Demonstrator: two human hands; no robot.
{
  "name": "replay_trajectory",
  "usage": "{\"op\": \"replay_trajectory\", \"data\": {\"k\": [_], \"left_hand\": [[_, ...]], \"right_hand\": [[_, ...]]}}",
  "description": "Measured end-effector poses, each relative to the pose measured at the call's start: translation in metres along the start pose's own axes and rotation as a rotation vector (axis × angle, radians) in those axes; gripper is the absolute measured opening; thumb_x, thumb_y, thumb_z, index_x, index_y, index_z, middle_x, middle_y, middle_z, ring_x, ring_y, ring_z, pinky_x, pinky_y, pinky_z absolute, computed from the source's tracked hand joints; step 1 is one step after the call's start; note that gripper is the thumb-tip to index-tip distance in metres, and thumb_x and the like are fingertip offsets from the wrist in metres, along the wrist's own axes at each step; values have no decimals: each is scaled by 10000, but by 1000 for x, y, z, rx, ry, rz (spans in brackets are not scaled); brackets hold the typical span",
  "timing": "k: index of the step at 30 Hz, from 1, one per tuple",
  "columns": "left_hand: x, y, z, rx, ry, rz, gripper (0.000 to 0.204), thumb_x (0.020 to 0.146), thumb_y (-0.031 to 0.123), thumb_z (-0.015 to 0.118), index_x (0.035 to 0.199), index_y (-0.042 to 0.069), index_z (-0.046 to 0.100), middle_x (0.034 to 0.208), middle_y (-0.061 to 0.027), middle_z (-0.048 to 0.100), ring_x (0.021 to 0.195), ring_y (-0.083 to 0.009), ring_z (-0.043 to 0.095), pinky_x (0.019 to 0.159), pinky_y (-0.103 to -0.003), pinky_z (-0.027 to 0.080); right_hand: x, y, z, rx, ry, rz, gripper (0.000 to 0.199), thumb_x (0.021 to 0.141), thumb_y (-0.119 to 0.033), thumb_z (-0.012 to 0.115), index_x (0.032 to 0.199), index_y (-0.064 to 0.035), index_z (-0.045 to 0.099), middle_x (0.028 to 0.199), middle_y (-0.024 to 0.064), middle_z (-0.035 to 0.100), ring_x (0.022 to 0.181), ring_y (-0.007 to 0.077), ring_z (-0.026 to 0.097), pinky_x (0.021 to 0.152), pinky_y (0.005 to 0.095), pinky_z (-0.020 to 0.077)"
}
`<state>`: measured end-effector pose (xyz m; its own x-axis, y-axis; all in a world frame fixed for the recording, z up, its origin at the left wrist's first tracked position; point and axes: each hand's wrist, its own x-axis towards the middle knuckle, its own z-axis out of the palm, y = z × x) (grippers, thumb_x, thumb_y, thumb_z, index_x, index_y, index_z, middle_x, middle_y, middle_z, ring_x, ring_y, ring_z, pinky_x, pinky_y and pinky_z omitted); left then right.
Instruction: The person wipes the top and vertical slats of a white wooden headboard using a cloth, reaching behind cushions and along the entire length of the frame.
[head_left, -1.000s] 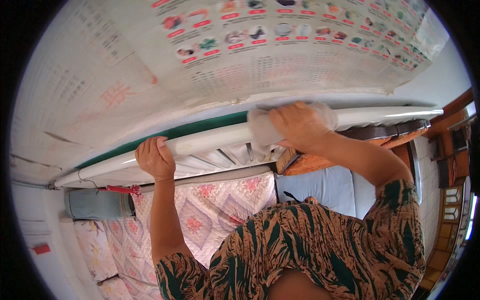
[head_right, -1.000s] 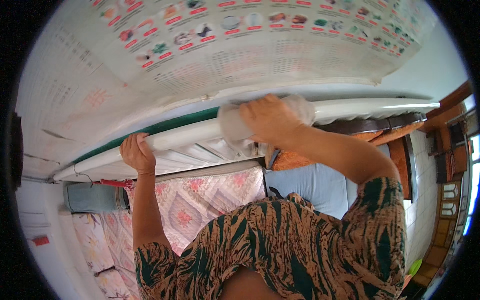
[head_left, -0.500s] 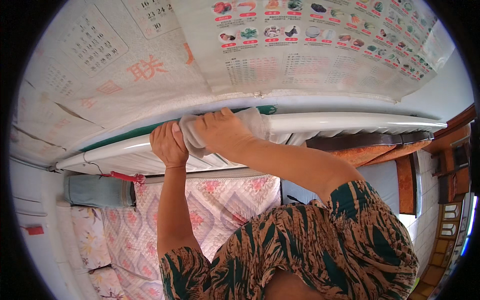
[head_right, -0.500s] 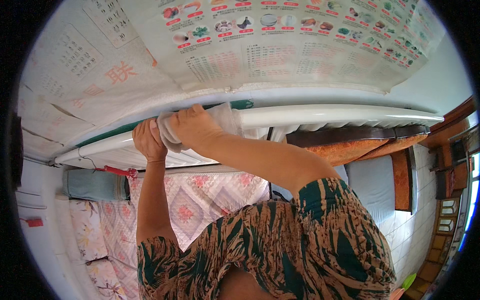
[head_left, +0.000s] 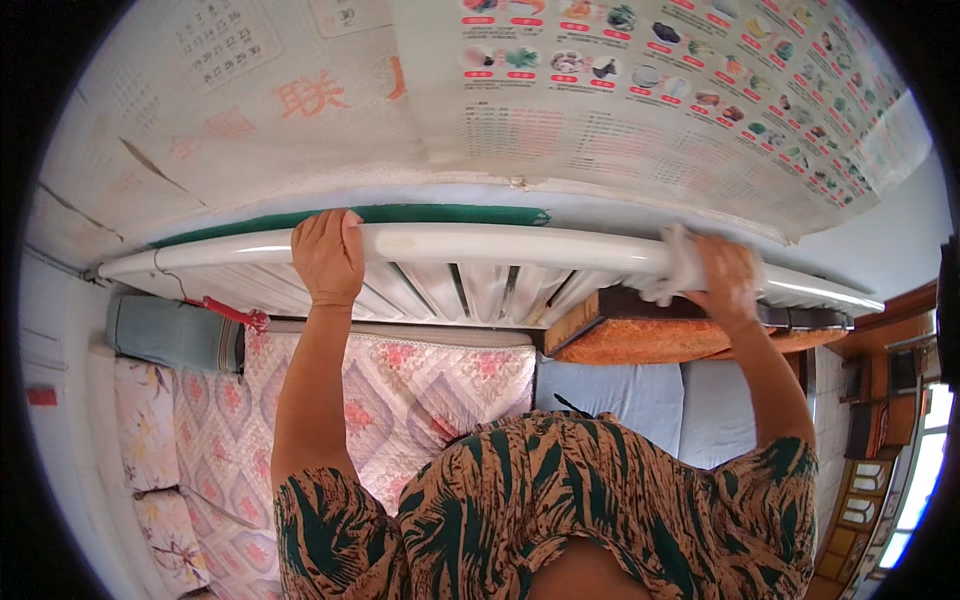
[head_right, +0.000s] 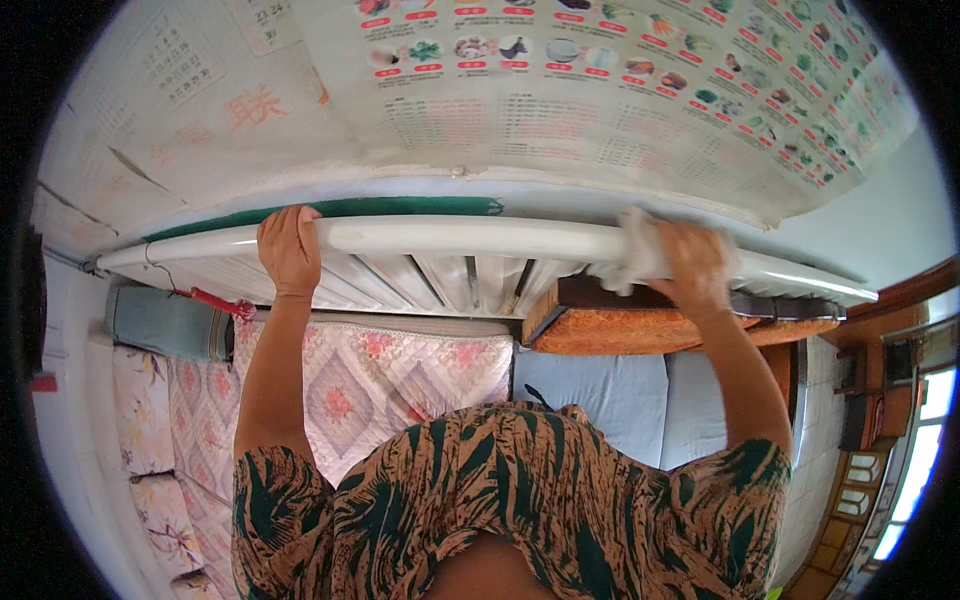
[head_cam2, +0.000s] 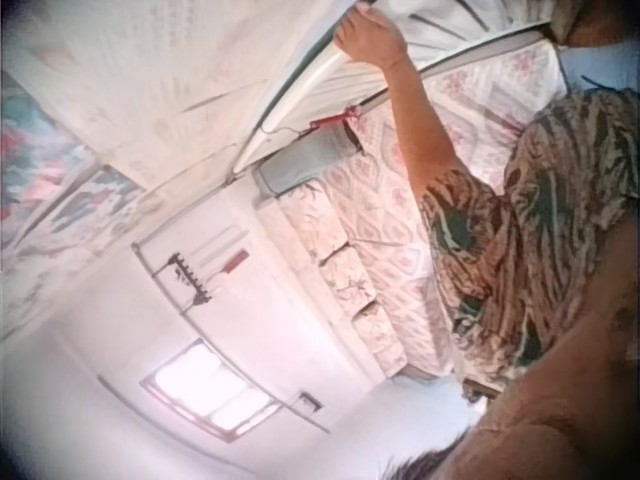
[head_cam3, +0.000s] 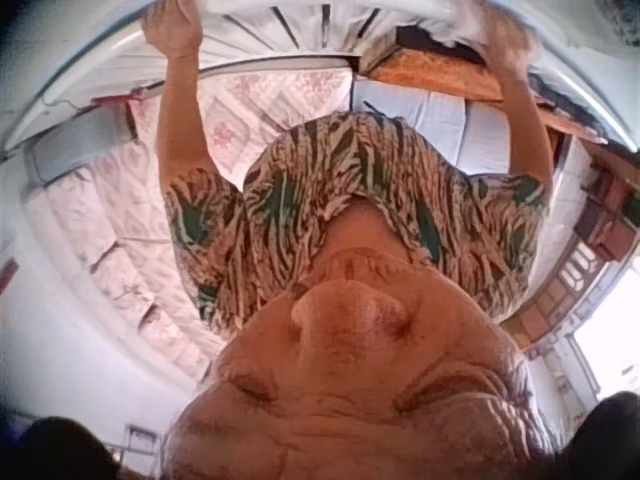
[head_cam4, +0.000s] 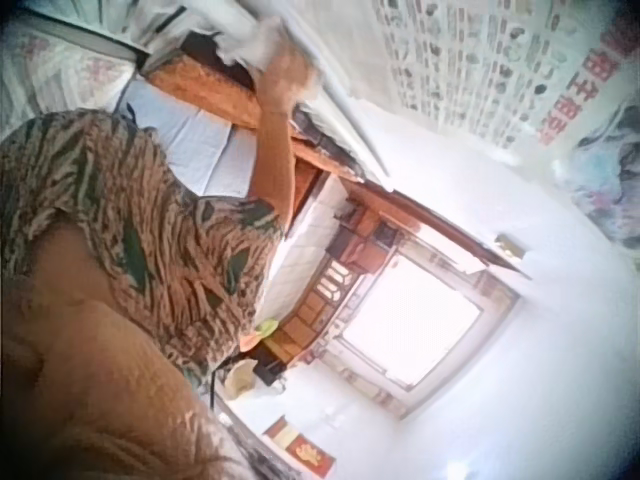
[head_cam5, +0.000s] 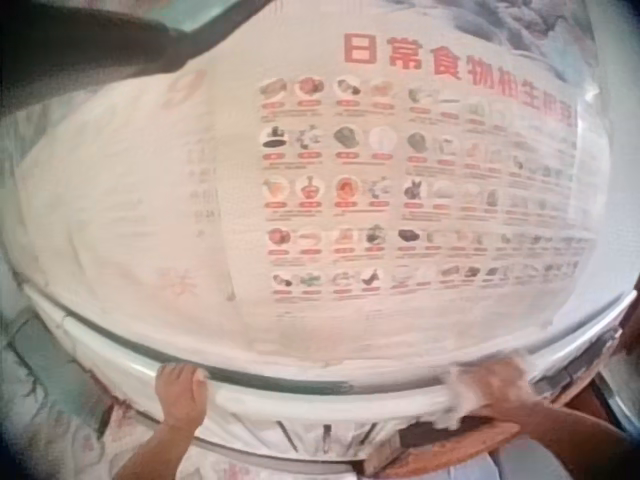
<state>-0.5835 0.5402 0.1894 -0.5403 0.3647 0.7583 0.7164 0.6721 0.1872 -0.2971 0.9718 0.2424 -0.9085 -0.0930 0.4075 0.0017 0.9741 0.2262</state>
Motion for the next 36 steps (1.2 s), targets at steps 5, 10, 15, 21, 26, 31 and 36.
{"op": "replay_trajectory", "data": {"k": [5, 10, 15, 21, 26, 31, 36], "left_hand": [[0, 3, -1, 33, 15, -37, 257, 942, 209, 478, 764, 76, 608, 753, -87, 606, 762, -297, 561, 797, -406, 425], [0, 2, -1, 30, 65, -41, 238, 925, 205, 496, 763, 72, 608, 757, -84, 610, 758, -297, 565, 795, -404, 425], [1, 4, -4, 9, 84, -44, 212, 916, 198, 508, 784, 75, 619, 760, -73, 612, 753, -284, 569, 792, -396, 425], [2, 5, -10, 2, 64, -36, 201, 923, 212, 517, 812, 87, 629, 778, -55, 619, 763, -262, 566, 792, -391, 419], [9, 15, -17, -155, -81, -61, 259, 974, 284, 458, 931, 114, 648, 867, -46, 645, 829, -255, 566, 834, -391, 391], [11, 11, -21, -310, -36, -137, 274, 963, 266, 474, 1083, 84, 640, 1036, -86, 655, 963, -273, 565, 898, -398, 383], [-12, 28, -12, -330, 271, -145, 320, 933, 192, 499, 1196, 35, 592, 1221, -172, 582, 1137, -358, 521, 1067, -456, 291]], "right_hand": [[-54, 66, -10, -95, -33, 127, 786, 540, -279, 866, 1214, -30, 548, 1159, 138, 606, 1100, 340, 555, 950, 474, 392], [-26, 30, -16, -61, -147, 101, 829, 514, -287, 882, 1224, -40, 533, 1153, 130, 600, 1075, 324, 552, 956, 473, 382], [55, -63, -6, -27, -262, -1, 738, 603, -419, 844, 1158, -53, 524, 999, 97, 593, 990, 252, 574, 899, 421, 410], [131, -165, 19, 71, -125, -189, 602, 692, -429, 767, 1095, -42, 543, 906, 73, 606, 861, 227, 598, 796, 371, 411], [183, -241, 29, 124, -107, -213, 536, 696, -384, 776, 1036, -45, 538, 931, 99, 601, 867, 236, 594, 786, 366, 418], [226, -298, 49, 99, -123, -244, 402, 804, -305, 661, 1068, -24, 549, 901, 107, 620, 860, 250, 606, 782, 372, 414], [238, -314, 45, 276, -193, -129, 282, 864, -230, 562, 1079, -50, 591, 1015, 108, 647, 1008, 255, 613, 842, 400, 421]]}}
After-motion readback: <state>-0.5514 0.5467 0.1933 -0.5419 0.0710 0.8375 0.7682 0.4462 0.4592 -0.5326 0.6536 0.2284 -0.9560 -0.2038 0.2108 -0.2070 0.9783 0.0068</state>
